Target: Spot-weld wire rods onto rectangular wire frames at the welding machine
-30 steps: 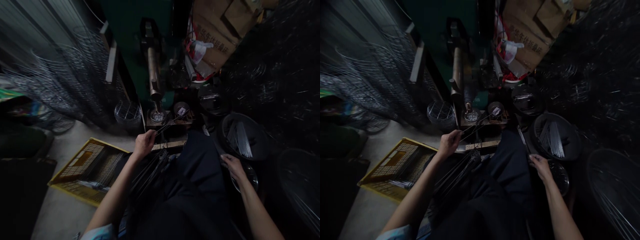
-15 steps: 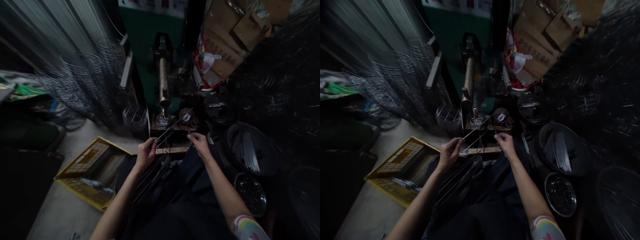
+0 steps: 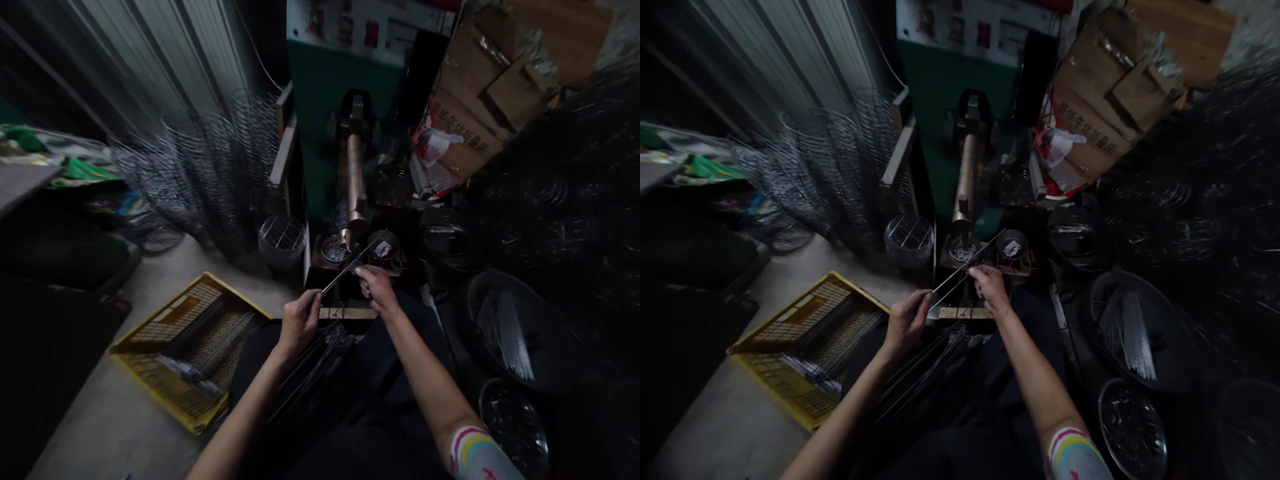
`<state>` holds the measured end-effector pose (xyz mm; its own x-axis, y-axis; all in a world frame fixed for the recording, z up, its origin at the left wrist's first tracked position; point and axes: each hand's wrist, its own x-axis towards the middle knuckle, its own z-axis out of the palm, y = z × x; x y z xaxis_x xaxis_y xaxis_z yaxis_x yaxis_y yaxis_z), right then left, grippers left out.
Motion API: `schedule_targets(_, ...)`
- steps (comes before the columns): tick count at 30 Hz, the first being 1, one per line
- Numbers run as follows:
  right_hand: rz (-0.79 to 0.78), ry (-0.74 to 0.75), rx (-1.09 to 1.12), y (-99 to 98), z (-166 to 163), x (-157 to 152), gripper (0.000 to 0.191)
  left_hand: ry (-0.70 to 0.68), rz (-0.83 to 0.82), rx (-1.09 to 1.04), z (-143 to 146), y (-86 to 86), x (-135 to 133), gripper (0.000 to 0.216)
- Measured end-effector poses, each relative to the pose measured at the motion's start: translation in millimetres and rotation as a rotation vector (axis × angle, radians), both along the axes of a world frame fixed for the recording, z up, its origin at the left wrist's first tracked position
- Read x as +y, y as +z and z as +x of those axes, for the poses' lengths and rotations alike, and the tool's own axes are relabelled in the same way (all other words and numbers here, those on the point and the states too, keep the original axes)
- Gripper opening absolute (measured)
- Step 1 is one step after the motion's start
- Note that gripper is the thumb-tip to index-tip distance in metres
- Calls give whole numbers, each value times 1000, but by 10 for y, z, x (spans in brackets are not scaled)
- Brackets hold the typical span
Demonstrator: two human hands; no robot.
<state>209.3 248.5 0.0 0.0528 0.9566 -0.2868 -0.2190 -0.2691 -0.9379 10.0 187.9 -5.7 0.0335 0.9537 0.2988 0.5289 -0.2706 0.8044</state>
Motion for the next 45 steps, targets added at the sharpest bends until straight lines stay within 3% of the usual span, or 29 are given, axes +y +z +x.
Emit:
schedule_targets(19, 131, 33, 45, 84, -103, 91, 25, -11, 96, -89, -53, -46, 52, 19)
schedule_targets(45, 109, 12, 62, 130, -136, 218, 27, -22, 59, -84, -75, 77, 185, 23)
